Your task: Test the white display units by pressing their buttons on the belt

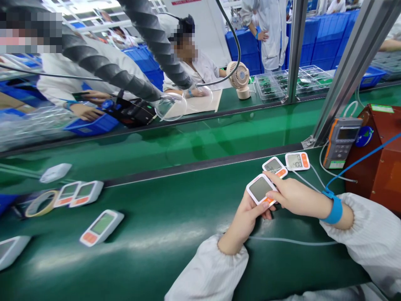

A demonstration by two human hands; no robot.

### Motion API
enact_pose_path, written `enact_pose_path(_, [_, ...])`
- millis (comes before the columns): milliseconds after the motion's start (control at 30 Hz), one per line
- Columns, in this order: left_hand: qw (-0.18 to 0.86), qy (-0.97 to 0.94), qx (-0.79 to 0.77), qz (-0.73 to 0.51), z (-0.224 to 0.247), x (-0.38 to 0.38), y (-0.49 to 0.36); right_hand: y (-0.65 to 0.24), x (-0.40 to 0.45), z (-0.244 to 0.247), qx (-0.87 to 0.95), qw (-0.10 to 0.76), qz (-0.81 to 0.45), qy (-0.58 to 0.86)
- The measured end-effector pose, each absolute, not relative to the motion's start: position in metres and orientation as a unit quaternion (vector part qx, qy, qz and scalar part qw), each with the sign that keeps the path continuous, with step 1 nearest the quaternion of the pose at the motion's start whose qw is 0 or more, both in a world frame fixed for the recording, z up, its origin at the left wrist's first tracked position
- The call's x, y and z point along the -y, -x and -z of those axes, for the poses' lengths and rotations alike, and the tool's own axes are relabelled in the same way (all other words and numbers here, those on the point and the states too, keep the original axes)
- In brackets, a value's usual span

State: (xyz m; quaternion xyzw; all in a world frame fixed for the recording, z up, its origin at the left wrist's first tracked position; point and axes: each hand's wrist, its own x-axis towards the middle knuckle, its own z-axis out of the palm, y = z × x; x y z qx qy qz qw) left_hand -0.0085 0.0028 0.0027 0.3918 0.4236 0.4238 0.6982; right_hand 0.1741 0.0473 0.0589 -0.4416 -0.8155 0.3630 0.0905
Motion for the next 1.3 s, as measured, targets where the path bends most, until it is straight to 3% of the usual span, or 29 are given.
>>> enact_pose_path(1300, [0.695,-0.405,-0.423,-0.417,-0.0018,-0.0032,0.0088,-0.1745,-0.0481,-0.0565,0.828,0.084,-0.349,0.430])
